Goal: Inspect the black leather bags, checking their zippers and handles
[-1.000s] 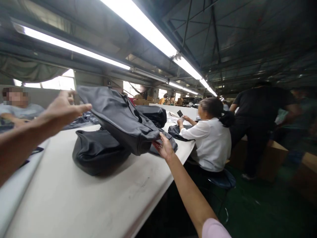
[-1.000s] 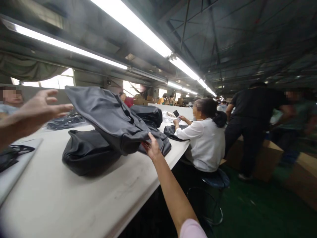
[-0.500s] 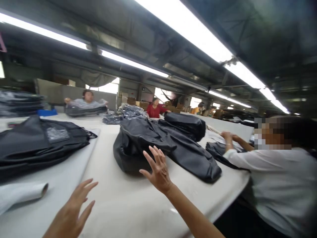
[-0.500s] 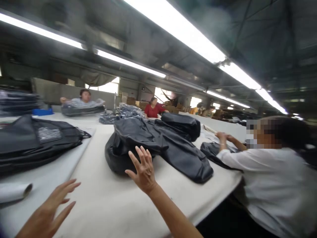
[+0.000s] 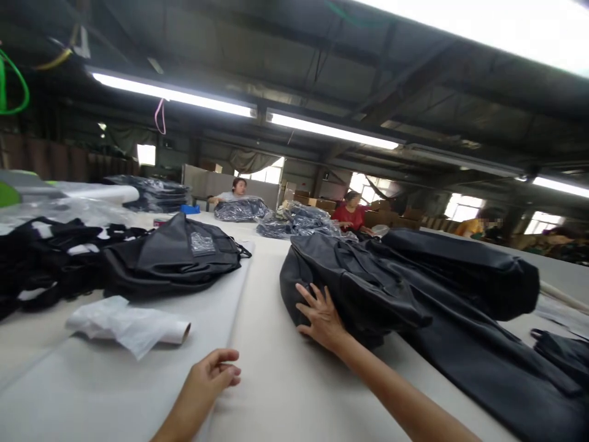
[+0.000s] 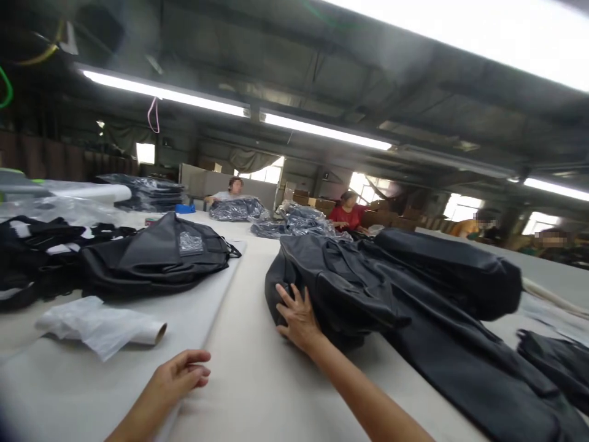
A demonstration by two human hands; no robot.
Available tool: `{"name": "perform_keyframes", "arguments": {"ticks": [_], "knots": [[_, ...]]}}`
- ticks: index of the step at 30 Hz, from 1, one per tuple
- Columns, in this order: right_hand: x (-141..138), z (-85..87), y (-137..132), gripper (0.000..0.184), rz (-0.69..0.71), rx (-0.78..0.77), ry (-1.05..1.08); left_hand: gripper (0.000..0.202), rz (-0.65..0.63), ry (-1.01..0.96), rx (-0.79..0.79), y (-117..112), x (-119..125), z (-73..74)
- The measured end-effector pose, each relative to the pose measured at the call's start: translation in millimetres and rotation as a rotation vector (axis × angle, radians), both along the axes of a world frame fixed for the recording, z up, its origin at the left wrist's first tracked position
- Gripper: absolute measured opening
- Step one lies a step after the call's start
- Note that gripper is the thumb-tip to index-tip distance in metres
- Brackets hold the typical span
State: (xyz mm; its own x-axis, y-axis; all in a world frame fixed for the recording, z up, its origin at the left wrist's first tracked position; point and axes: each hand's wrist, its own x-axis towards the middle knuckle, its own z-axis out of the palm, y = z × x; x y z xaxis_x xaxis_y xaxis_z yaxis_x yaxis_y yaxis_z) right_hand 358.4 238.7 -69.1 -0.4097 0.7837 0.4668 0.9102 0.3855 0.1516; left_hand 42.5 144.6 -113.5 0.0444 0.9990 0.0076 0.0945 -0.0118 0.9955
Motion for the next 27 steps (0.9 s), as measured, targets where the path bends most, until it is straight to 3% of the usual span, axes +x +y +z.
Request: {"name": "perform_keyframes", "arguments": {"ticks": [5,9,11,14,17,22,27], "knots": [[16,13.8,36,0.041,-0.283,-0.116,0.265,0.053,-0.020,-0.240,-0.084,-3,-9,6.7],[-9,29.4,50,0.033,-0.363,-0.129,0.292,0.045,0.021,-0.223,-0.053,1,-2,-1.8],[-42,36.0,46,0.027,-0.298,-0.088,0.245,0.045,0.027,-0.215,-0.049,7,1,-10.5],[-110,41.8,39,0.034,0.022,-0.036,0.201,0.045,0.029,-0.210,-0.044,16,4,-21.9],[-183,44.2,48,0.044,0.255,-0.095,0.181,0.044,0.033,-0.219,-0.038,18,4,-25.4],[-285,49.6,96,0.056,0.393,-0.151,0.151,0.037,0.037,-0.252,-0.023,10,1,-15.7],[-345,51.9,145,0.068,0.393,-0.264,0.152,0.029,-0.029,-0.285,-0.027,8,1,-12.1]]}}
